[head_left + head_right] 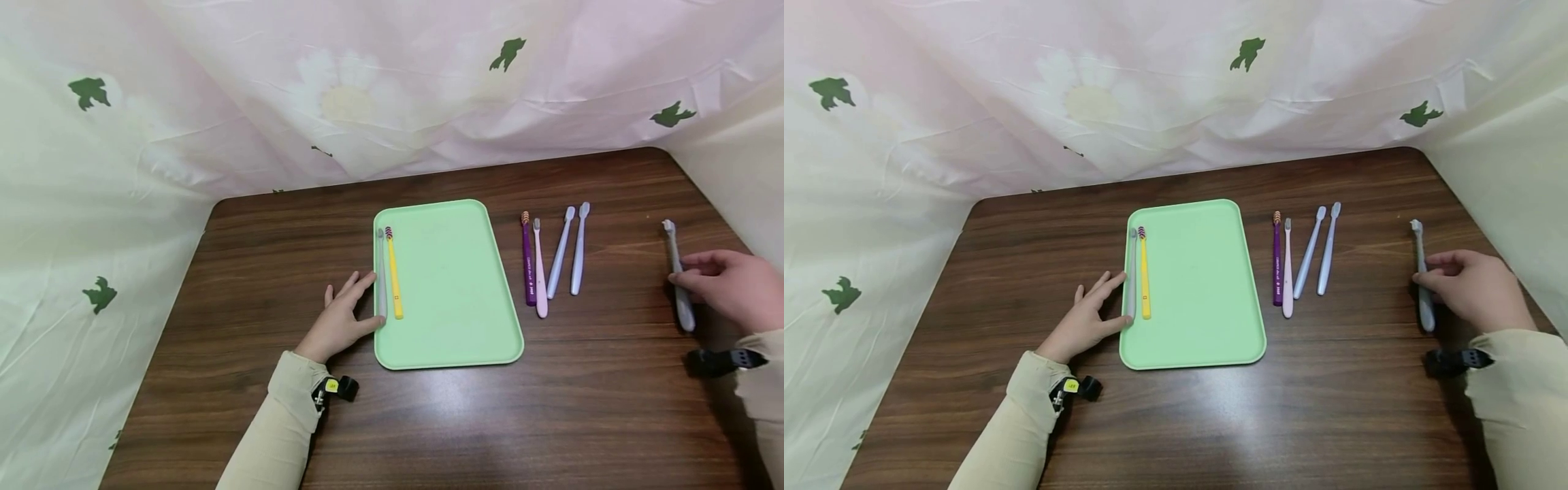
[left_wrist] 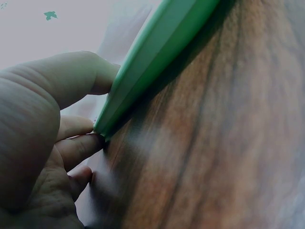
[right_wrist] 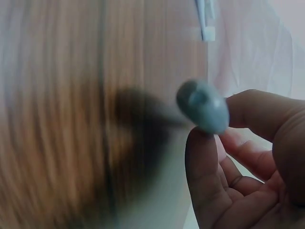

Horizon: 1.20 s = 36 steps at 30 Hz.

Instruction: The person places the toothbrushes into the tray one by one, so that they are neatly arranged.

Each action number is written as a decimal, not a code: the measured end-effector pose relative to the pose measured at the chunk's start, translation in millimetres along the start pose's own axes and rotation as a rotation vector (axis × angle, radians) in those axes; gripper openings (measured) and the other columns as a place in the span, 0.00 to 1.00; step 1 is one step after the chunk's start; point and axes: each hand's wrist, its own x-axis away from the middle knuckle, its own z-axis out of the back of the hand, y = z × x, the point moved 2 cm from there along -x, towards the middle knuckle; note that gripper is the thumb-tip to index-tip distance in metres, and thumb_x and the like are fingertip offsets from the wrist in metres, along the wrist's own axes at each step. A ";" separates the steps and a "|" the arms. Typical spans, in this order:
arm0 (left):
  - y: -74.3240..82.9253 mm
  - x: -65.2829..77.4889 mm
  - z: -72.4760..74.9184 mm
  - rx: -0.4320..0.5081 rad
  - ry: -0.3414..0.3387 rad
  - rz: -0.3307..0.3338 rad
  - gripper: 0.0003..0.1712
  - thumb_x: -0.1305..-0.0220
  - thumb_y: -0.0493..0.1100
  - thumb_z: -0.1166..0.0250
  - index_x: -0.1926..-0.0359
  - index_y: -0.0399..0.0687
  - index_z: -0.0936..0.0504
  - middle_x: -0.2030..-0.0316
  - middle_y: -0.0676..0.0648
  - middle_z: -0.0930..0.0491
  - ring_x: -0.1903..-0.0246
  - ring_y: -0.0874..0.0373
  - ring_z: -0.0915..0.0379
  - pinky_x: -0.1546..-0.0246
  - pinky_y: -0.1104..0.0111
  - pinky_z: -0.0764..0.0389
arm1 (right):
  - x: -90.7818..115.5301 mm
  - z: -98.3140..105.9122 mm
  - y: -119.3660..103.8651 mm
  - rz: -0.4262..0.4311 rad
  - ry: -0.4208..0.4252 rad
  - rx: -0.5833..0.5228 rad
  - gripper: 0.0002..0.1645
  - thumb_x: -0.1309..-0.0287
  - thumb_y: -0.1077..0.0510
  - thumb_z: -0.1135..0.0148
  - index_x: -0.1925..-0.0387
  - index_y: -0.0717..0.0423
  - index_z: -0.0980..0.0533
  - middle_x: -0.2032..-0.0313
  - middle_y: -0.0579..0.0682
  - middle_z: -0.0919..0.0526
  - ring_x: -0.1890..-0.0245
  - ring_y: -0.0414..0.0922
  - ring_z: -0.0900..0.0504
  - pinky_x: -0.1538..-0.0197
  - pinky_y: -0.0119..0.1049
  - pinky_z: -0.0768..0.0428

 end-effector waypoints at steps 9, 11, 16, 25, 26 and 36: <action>0.4 0.4 0.4 0.011 -0.004 0.001 0.48 0.38 0.48 0.28 0.22 0.52 0.42 0.25 0.50 0.41 0.22 0.55 0.62 0.28 0.49 0.79 | 6.7 -7.8 -25.1 -0.034 -0.026 0.000 0.25 0.31 0.57 0.40 0.45 0.77 0.29 0.60 0.76 0.20 0.77 0.45 0.20 0.79 0.35 0.26; 0.1 0.4 0.4 0.014 -0.006 0.004 0.48 0.37 0.48 0.28 0.22 0.52 0.42 0.25 0.50 0.41 0.22 0.55 0.62 0.28 0.49 0.80 | 6.6 -10.0 -31.2 -0.014 -0.033 0.000 0.25 0.31 0.56 0.40 0.45 0.76 0.28 0.61 0.74 0.19 0.76 0.45 0.20 0.78 0.34 0.26; 0.0 0.3 0.3 0.015 -0.006 0.004 0.48 0.37 0.48 0.28 0.22 0.52 0.42 0.25 0.50 0.41 0.22 0.55 0.62 0.28 0.49 0.80 | 5.5 -16.3 -45.7 0.039 -0.058 -0.011 0.27 0.32 0.53 0.38 0.45 0.74 0.27 0.62 0.69 0.16 0.75 0.41 0.20 0.76 0.33 0.26; 1.0 0.4 0.4 0.002 -0.005 0.001 0.48 0.37 0.48 0.28 0.22 0.52 0.42 0.25 0.51 0.41 0.22 0.56 0.62 0.28 0.50 0.79 | 4.7 -26.8 -76.3 0.142 -0.091 -0.008 0.28 0.34 0.49 0.35 0.46 0.70 0.24 0.63 0.63 0.15 0.71 0.41 0.21 0.70 0.33 0.29; 1.1 0.5 0.5 0.001 -0.005 0.001 0.48 0.37 0.48 0.28 0.22 0.52 0.42 0.25 0.51 0.41 0.22 0.56 0.62 0.28 0.50 0.79 | 4.7 -28.1 -80.0 0.153 -0.096 -0.012 0.28 0.34 0.49 0.35 0.46 0.70 0.24 0.63 0.62 0.15 0.71 0.41 0.21 0.71 0.32 0.29; 3.5 1.0 1.2 0.007 -0.003 -0.005 0.48 0.38 0.47 0.28 0.22 0.51 0.42 0.25 0.49 0.41 0.22 0.54 0.61 0.28 0.48 0.80 | 5.8 -46.0 -118.0 0.201 -0.138 -0.095 0.24 0.35 0.53 0.34 0.45 0.66 0.23 0.63 0.58 0.15 0.71 0.45 0.18 0.71 0.32 0.25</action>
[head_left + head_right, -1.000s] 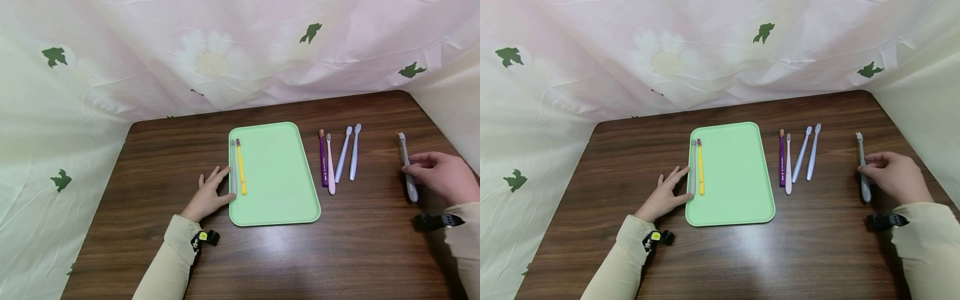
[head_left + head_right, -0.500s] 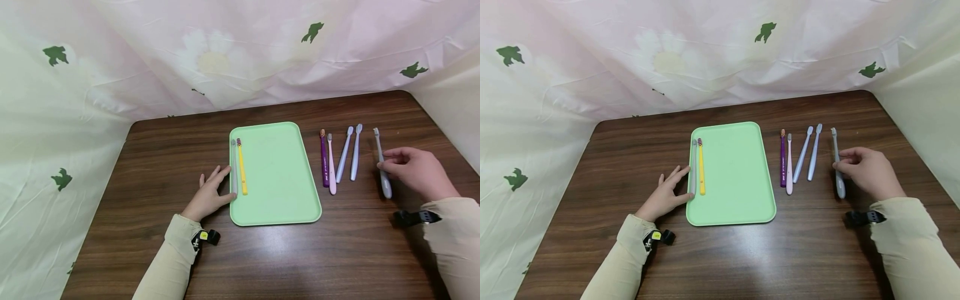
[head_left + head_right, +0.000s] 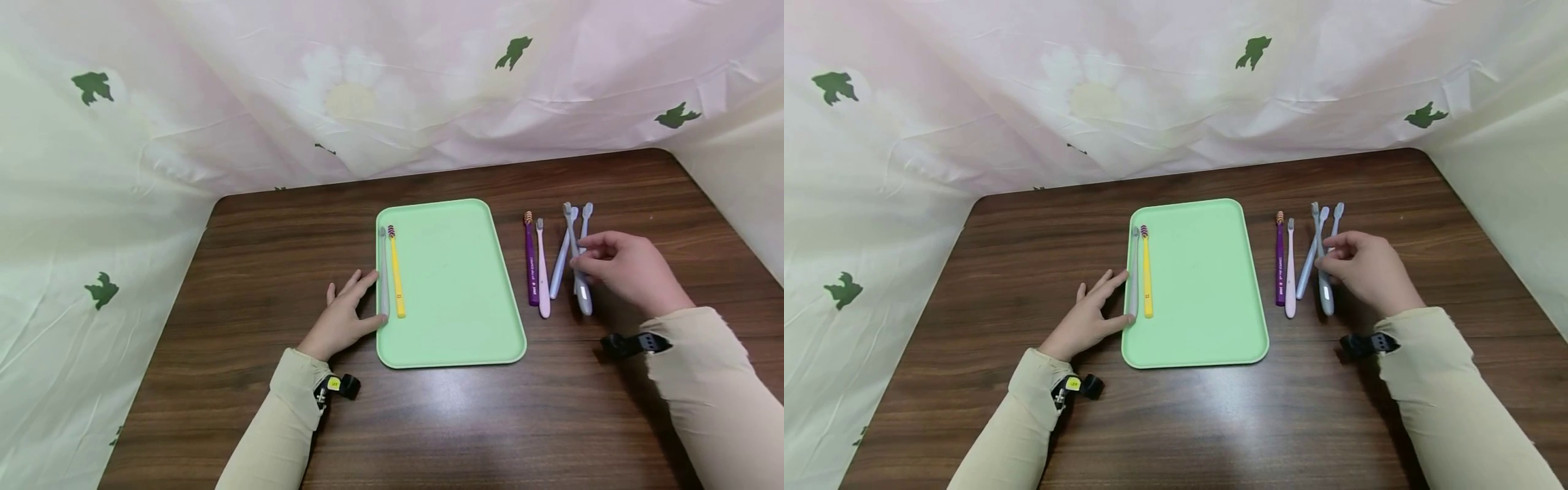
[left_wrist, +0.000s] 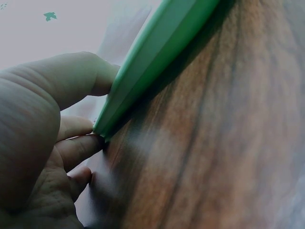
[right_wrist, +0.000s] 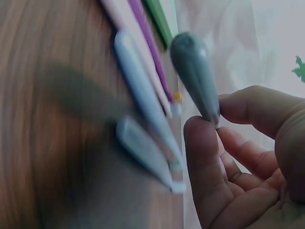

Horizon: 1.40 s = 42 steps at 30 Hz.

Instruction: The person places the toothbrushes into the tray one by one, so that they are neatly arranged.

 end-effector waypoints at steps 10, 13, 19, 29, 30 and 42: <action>-0.8 0.4 0.0 -0.006 0.006 0.000 0.48 0.38 0.47 0.27 0.22 0.51 0.42 0.25 0.49 0.41 0.22 0.54 0.61 0.28 0.47 0.79 | -9.7 -23.1 -36.0 0.052 -0.058 -0.077 0.23 0.36 0.54 0.34 0.46 0.65 0.22 0.62 0.56 0.16 0.72 0.41 0.19 0.72 0.33 0.22; -1.1 1.0 0.6 -0.004 0.006 0.001 0.48 0.38 0.47 0.27 0.22 0.51 0.42 0.25 0.49 0.41 0.22 0.54 0.61 0.28 0.48 0.80 | -12.7 -31.2 -46.5 0.064 -0.069 -0.105 0.22 0.37 0.54 0.33 0.46 0.63 0.22 0.62 0.56 0.16 0.71 0.41 0.19 0.70 0.32 0.21; -1.9 1.4 1.2 -0.016 0.007 -0.007 0.48 0.38 0.47 0.28 0.22 0.51 0.42 0.25 0.49 0.41 0.22 0.54 0.61 0.28 0.47 0.79 | -16.2 -50.5 -64.3 0.063 -0.128 -0.186 0.22 0.35 0.54 0.34 0.44 0.62 0.23 0.60 0.56 0.17 0.70 0.44 0.15 0.65 0.35 0.17; -3.1 -0.4 0.1 -0.039 0.016 -0.010 0.46 0.36 0.48 0.29 0.22 0.51 0.42 0.25 0.51 0.41 0.22 0.55 0.61 0.28 0.46 0.79 | -22.6 -80.2 -93.8 0.044 -0.189 -0.281 0.20 0.36 0.60 0.35 0.44 0.61 0.23 0.63 0.56 0.18 0.69 0.45 0.15 0.62 0.40 0.15; -3.3 -0.7 -0.1 -0.040 0.017 -0.009 0.46 0.36 0.48 0.30 0.22 0.52 0.42 0.25 0.51 0.41 0.22 0.55 0.61 0.28 0.46 0.79 | -23.4 -82.4 -96.5 0.035 -0.200 -0.294 0.20 0.36 0.60 0.35 0.44 0.61 0.23 0.62 0.56 0.18 0.69 0.45 0.14 0.62 0.41 0.14; -2.5 -0.9 -0.3 -0.026 0.014 -0.004 0.46 0.36 0.49 0.30 0.22 0.52 0.42 0.25 0.52 0.41 0.22 0.55 0.61 0.28 0.47 0.79 | -35.9 -112.9 -120.2 0.051 -0.227 -0.313 0.18 0.38 0.60 0.35 0.47 0.60 0.22 0.64 0.55 0.15 0.71 0.46 0.16 0.65 0.36 0.19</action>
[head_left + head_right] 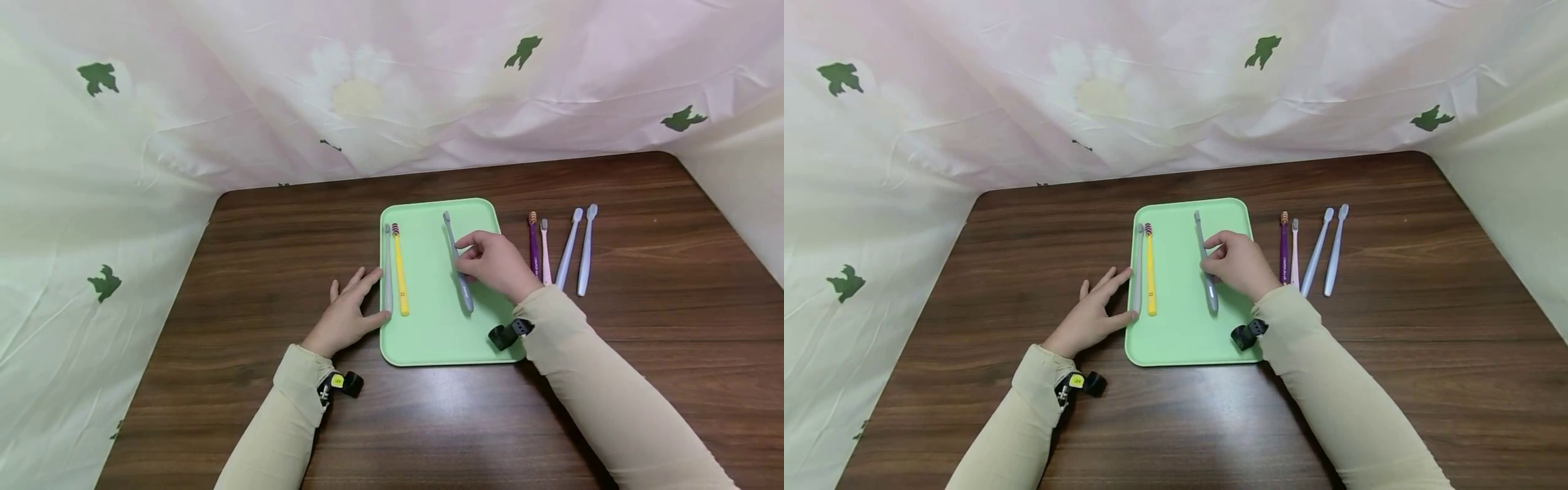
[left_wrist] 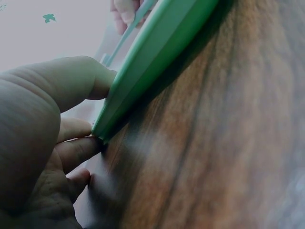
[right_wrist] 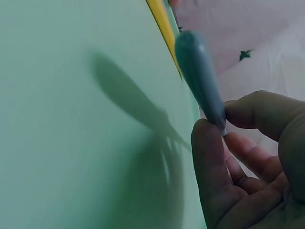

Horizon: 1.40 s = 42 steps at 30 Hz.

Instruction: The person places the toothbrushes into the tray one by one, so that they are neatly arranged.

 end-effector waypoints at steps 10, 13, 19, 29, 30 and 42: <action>0.8 -0.6 0.1 0.003 0.002 -0.008 0.46 0.36 0.48 0.29 0.22 0.50 0.41 0.25 0.51 0.40 0.22 0.54 0.60 0.28 0.46 0.79 | -12.7 -21.3 -7.0 0.003 -0.017 -0.004 0.19 0.39 0.60 0.33 0.47 0.60 0.22 0.66 0.53 0.16 0.73 0.45 0.18 0.65 0.36 0.21; 0.8 -0.4 0.2 0.003 0.005 -0.004 0.46 0.36 0.48 0.29 0.22 0.51 0.41 0.25 0.51 0.40 0.22 0.55 0.60 0.28 0.46 0.79 | -14.9 -25.3 -8.8 0.006 -0.024 -0.007 0.19 0.39 0.61 0.33 0.47 0.60 0.22 0.66 0.54 0.16 0.72 0.45 0.18 0.65 0.36 0.21; -0.2 -0.6 -0.2 0.000 0.002 -0.008 0.46 0.36 0.49 0.30 0.22 0.51 0.41 0.25 0.51 0.41 0.22 0.55 0.60 0.28 0.46 0.79 | -17.2 -33.0 -12.8 0.001 -0.039 -0.032 0.20 0.41 0.62 0.32 0.47 0.62 0.23 0.66 0.54 0.16 0.74 0.44 0.17 0.65 0.36 0.19; -0.9 -0.5 1.1 -0.006 -0.005 -0.014 0.46 0.36 0.48 0.29 0.22 0.51 0.42 0.25 0.51 0.41 0.22 0.55 0.61 0.29 0.45 0.79 | -23.5 -45.3 -18.9 0.008 -0.050 -0.004 0.20 0.41 0.59 0.31 0.48 0.59 0.22 0.67 0.53 0.16 0.75 0.45 0.16 0.64 0.37 0.19; -0.9 -0.6 1.2 -0.005 -0.005 -0.016 0.46 0.36 0.48 0.29 0.22 0.50 0.42 0.25 0.51 0.41 0.22 0.54 0.61 0.29 0.45 0.79 | -24.3 -46.4 -19.4 0.008 -0.052 0.000 0.20 0.41 0.59 0.31 0.47 0.59 0.22 0.67 0.53 0.16 0.75 0.45 0.16 0.63 0.37 0.19; 0.0 -0.4 2.8 0.009 -0.006 -0.021 0.46 0.36 0.48 0.30 0.22 0.51 0.42 0.25 0.51 0.41 0.22 0.54 0.60 0.29 0.44 0.80 | -28.4 -54.6 -27.9 -0.002 -0.055 0.051 0.21 0.40 0.57 0.31 0.46 0.57 0.23 0.65 0.52 0.16 0.73 0.44 0.16 0.62 0.37 0.22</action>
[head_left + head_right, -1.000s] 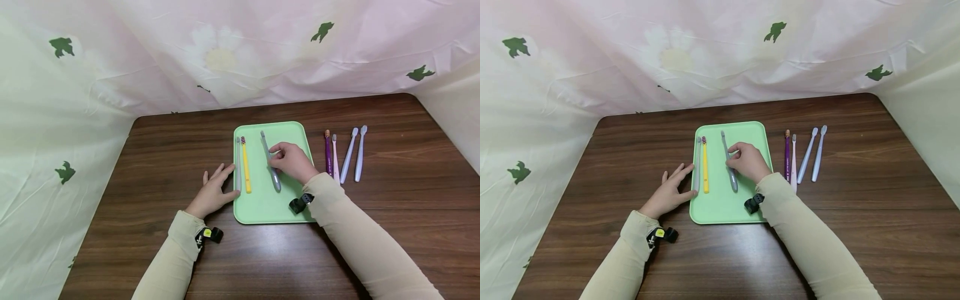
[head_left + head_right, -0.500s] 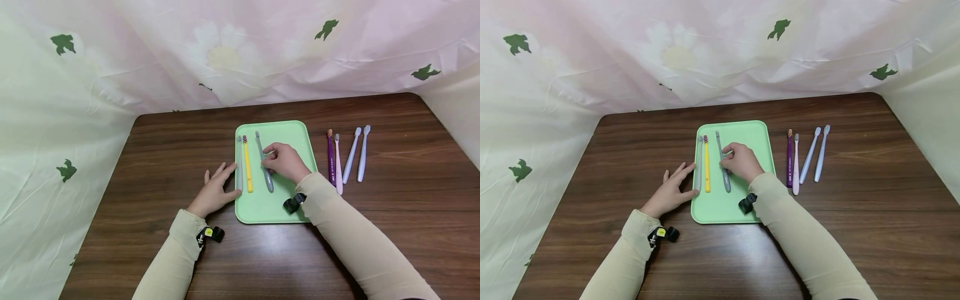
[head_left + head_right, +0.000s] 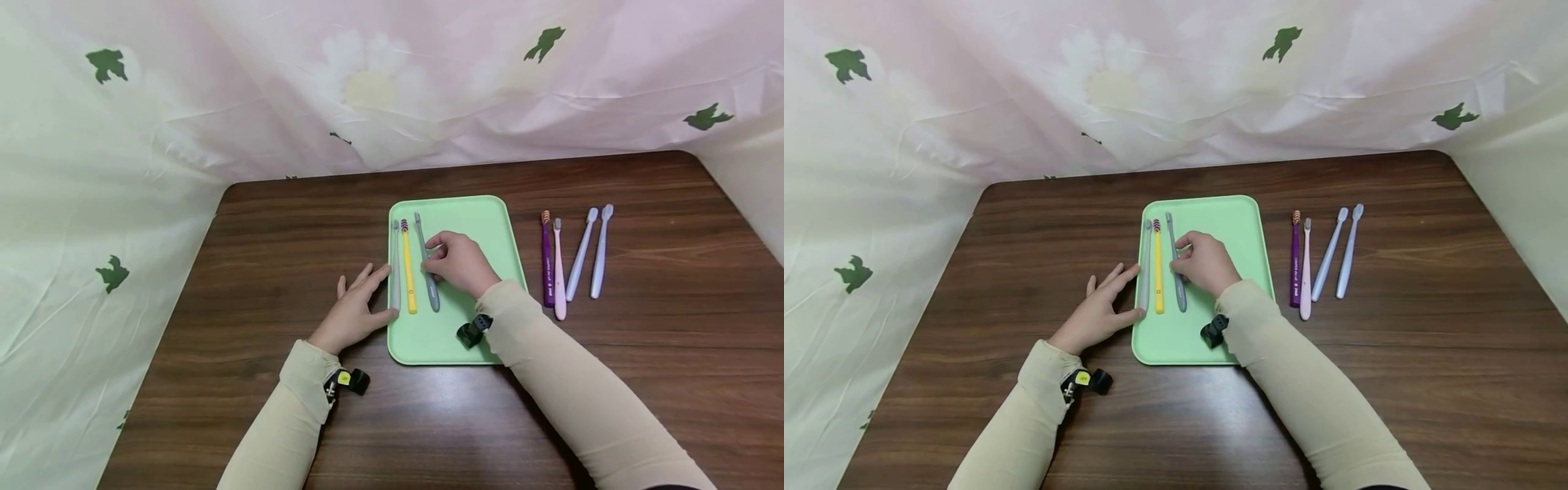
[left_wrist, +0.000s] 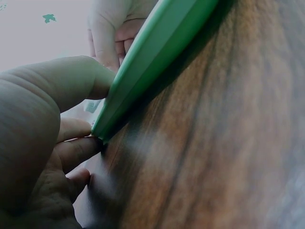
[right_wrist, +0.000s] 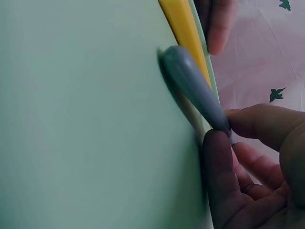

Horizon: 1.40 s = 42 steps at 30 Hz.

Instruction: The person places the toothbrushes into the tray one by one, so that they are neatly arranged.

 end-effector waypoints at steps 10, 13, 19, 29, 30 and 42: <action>0.8 -0.5 0.3 -0.007 0.007 -0.009 0.46 0.36 0.47 0.29 0.22 0.49 0.41 0.25 0.50 0.40 0.22 0.54 0.59 0.29 0.43 0.79 | -3.1 -1.7 -1.5 0.002 -0.031 0.075 0.19 0.40 0.57 0.31 0.49 0.59 0.21 0.68 0.51 0.16 0.74 0.43 0.16 0.63 0.37 0.22; 0.6 -0.7 0.2 -0.013 0.006 -0.007 0.46 0.36 0.47 0.29 0.22 0.49 0.41 0.25 0.50 0.40 0.22 0.54 0.59 0.29 0.43 0.79 | -4.3 -2.1 -1.8 -0.002 -0.038 0.077 0.19 0.39 0.57 0.32 0.48 0.60 0.20 0.68 0.52 0.17 0.75 0.43 0.16 0.64 0.37 0.21; 1.4 -0.4 0.6 -0.016 0.003 -0.002 0.46 0.36 0.47 0.30 0.22 0.49 0.41 0.25 0.50 0.40 0.22 0.54 0.59 0.29 0.43 0.78 | -4.5 -2.9 -3.4 -0.011 -0.054 0.076 0.19 0.37 0.58 0.33 0.46 0.61 0.20 0.68 0.53 0.17 0.75 0.43 0.15 0.65 0.36 0.18; 0.7 -0.7 -0.5 -0.015 0.001 0.003 0.46 0.36 0.47 0.29 0.22 0.50 0.42 0.25 0.51 0.41 0.22 0.54 0.60 0.29 0.43 0.78 | -1.7 -2.3 -3.1 -0.016 -0.067 0.058 0.20 0.37 0.57 0.33 0.46 0.61 0.20 0.66 0.53 0.17 0.73 0.43 0.14 0.63 0.36 0.17; 0.9 -0.7 -0.5 -0.013 0.001 0.003 0.46 0.36 0.47 0.29 0.22 0.50 0.42 0.25 0.51 0.41 0.22 0.54 0.60 0.29 0.43 0.78 | -0.9 -1.8 -2.7 -0.014 -0.064 0.054 0.20 0.36 0.56 0.33 0.46 0.60 0.20 0.66 0.53 0.17 0.73 0.43 0.14 0.63 0.36 0.17; 1.2 -0.6 -0.4 -0.013 0.003 0.002 0.46 0.36 0.48 0.29 0.22 0.51 0.42 0.25 0.51 0.41 0.22 0.55 0.60 0.29 0.43 0.79 | 18.5 9.1 -5.0 0.054 0.005 0.076 0.19 0.38 0.53 0.32 0.48 0.57 0.18 0.70 0.49 0.16 0.74 0.44 0.17 0.63 0.39 0.23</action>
